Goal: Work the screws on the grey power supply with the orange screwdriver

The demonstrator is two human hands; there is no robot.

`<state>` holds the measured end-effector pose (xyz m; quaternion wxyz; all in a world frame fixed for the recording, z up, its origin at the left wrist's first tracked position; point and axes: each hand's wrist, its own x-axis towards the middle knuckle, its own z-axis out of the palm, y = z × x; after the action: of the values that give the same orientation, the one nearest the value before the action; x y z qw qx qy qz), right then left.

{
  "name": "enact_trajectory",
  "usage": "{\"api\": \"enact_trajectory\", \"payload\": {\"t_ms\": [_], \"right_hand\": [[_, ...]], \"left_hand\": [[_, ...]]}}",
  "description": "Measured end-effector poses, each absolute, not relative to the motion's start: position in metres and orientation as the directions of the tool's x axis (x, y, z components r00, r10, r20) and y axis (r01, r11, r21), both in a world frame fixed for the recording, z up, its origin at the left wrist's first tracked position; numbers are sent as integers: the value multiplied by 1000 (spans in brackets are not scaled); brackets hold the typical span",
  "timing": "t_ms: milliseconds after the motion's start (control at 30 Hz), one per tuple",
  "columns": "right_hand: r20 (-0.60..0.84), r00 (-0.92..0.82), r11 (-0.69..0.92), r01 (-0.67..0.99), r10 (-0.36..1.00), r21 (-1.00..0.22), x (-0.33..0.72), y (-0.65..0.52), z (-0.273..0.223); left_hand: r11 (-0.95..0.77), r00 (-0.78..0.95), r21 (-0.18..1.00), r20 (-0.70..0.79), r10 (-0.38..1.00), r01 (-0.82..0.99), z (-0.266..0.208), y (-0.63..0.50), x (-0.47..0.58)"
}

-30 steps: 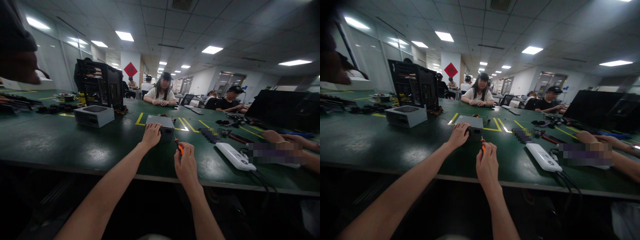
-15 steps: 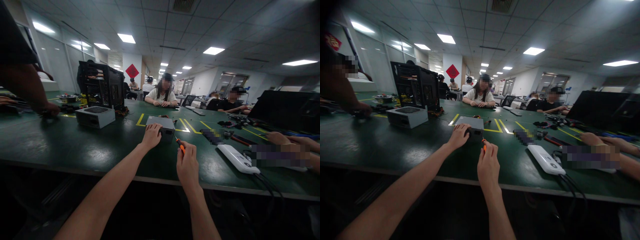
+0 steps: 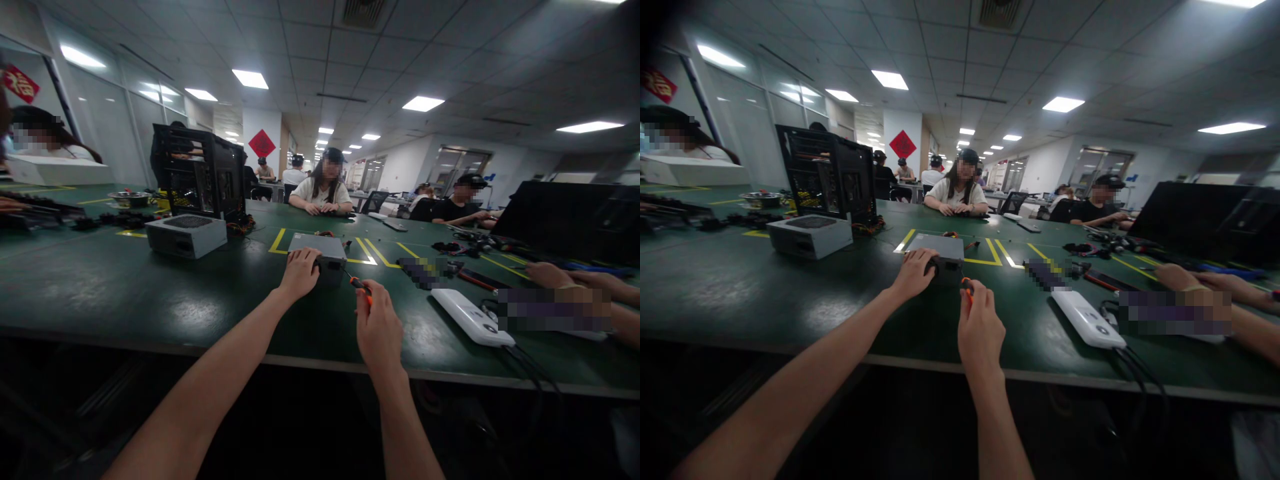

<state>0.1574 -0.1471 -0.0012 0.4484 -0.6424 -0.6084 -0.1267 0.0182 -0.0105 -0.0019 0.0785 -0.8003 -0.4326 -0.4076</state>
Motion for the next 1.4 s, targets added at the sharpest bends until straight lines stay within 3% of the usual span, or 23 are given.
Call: {"api": "enact_trajectory", "payload": {"t_ms": [67,233,433,633,833,1033,1233,1400], "right_hand": [[675,262,93,893,690,-441,158,-148,-1],[750,65,285,901,658,-328,153,-151,-4],[650,251,68,904,717,-423,155,-150,-3],[737,98,281,884,669,-373,154,-153,-7],[645,222,126,886,731,-447,156,-153,-7],[728,53,330,867,683,-373,149,-150,-10],[676,238,122,890,698,-439,152,-148,-3],[749,54,372,843,661,-389,154,-147,-4]], "left_hand": [[-614,294,225,722,626,757,-2,-10,18],[-614,298,216,724,623,759,-2,-10,18],[-620,301,203,734,609,758,-3,-10,18],[-610,302,197,728,615,768,-2,-10,19],[-606,308,200,715,627,770,-2,-11,18],[-606,311,190,719,621,772,-3,-8,18],[-607,309,191,721,620,772,-3,-9,19],[-612,315,186,723,615,768,-3,-9,19]]}}
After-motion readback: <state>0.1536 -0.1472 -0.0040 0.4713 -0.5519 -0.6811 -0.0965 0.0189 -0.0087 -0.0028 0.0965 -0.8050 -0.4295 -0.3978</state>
